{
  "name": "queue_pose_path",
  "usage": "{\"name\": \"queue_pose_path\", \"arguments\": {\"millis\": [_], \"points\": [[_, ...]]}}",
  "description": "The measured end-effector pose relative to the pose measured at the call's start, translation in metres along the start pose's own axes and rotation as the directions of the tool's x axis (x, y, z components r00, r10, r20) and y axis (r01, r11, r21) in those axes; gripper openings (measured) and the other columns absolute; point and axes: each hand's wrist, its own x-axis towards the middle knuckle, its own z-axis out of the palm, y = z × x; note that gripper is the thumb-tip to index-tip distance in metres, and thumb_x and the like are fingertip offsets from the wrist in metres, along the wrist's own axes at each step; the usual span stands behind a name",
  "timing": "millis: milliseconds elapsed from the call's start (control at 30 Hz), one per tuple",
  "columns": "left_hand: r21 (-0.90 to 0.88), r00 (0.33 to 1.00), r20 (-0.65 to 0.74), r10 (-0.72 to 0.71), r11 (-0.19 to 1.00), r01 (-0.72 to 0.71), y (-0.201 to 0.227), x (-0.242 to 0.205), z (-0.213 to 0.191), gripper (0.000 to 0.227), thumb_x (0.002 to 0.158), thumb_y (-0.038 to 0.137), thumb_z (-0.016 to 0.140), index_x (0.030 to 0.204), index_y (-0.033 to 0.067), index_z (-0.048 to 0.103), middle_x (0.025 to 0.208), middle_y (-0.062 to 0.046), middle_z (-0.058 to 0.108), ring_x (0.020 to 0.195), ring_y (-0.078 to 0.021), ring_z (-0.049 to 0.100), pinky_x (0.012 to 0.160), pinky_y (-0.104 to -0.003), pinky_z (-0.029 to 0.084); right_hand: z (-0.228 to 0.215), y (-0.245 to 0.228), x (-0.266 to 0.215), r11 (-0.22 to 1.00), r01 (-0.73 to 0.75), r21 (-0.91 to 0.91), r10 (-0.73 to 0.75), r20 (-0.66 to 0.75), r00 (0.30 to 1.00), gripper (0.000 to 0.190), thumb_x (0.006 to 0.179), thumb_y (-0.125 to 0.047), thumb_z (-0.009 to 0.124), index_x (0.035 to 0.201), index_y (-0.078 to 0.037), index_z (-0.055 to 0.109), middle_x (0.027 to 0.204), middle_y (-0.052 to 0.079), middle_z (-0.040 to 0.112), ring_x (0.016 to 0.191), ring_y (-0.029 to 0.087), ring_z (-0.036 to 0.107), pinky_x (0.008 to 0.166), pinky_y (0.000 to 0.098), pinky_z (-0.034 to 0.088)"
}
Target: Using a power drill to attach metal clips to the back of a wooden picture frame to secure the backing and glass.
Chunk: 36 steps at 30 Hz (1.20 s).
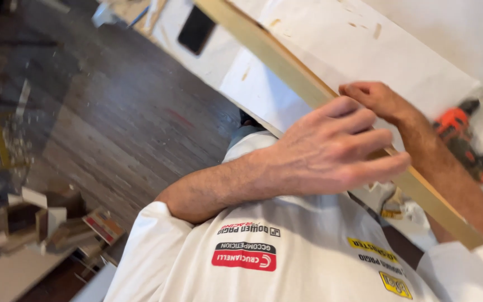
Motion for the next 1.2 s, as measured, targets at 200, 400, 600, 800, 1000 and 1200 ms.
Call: {"name": "queue_pose_path", "arguments": {"millis": [200,400,600,800,1000,1200], "points": [[-0.129,0.985,0.164,0.061,0.991,-0.040,-0.007,0.005,-0.016,0.008,0.109,0.009,0.059,0.114,0.0124,0.065,0.094,-0.002,0.065,0.078,-0.0232,0.055,0.078,-0.036,0.043,-0.011,0.102,0.034,0.974,0.076,0.215,-0.075,-0.012,0.997,0.048,0.103,-0.042,0.052,0.127,-0.003,0.067,0.128,0.006,0.071,0.112,0.013,0.067,0.103,0.0235,0.046],[-0.071,0.968,0.241,0.077,0.996,-0.061,-0.017,0.006,-0.014,0.024,0.109,0.037,0.073,0.118,0.0154,0.070,0.102,0.001,0.074,0.080,-0.0188,0.060,0.079,-0.035,0.041,-0.021,0.119,-0.018,0.908,0.228,0.351,-0.157,-0.220,0.963,0.062,0.104,-0.051,0.045,0.135,0.001,0.059,0.132,0.013,0.066,0.118,0.021,0.066,0.107,0.0326,0.049],[-0.058,0.971,0.235,0.042,0.998,-0.029,-0.020,0.011,-0.012,0.027,0.112,0.038,0.064,0.125,0.0157,0.069,0.100,0.003,0.070,0.081,-0.0199,0.058,0.082,-0.036,0.040,-0.014,0.073,-0.122,0.728,0.667,0.161,-0.461,-0.605,0.649,0.060,0.116,-0.046,0.037,0.138,0.007,0.053,0.139,0.024,0.059,0.135,0.035,0.059,0.124,0.0472,0.047],[-0.019,0.972,0.210,0.102,0.995,-0.100,-0.054,0.000,-0.007,0.041,0.105,0.047,0.077,0.119,0.0093,0.080,0.104,-0.006,0.081,0.093,-0.0222,0.069,0.092,-0.044,0.047,-0.005,0.094,-0.161,0.186,0.972,-0.143,-0.892,-0.439,0.106,0.059,0.110,-0.036,0.039,0.143,0.013,0.040,0.156,0.029,0.041,0.149,0.044,0.046,0.129,0.0528,0.046],[0.032,0.980,0.199,0.025,0.999,-0.032,-0.138,-0.035,-0.052,0.051,0.115,0.052,0.069,0.120,0.0050,0.088,0.128,-0.016,0.081,0.126,-0.0422,0.067,0.119,-0.065,0.029,0.050,0.044,-0.198,0.659,0.720,-0.216,-0.544,-0.799,0.258,0.066,0.095,-0.055,0.058,0.120,0.006,0.063,0.120,0.024,0.067,0.119,0.039,0.071,0.123,0.0568,0.058],[-0.214,0.975,0.087,-0.207,0.951,0.221,-0.204,-0.074,-0.101,0.058,0.113,0.042,0.063,0.156,0.0066,0.048,0.160,-0.020,0.038,0.154,-0.0429,0.038,0.129,-0.068,0.042,0.071,0.068,-0.179,0.653,0.756,-0.057,-0.298,-0.936,0.186,0.077,0.088,-0.067,0.069,0.116,0.005,0.060,0.116,0.028,0.067,0.113,0.040,0.073,0.115,0.0497,0.063]]}}
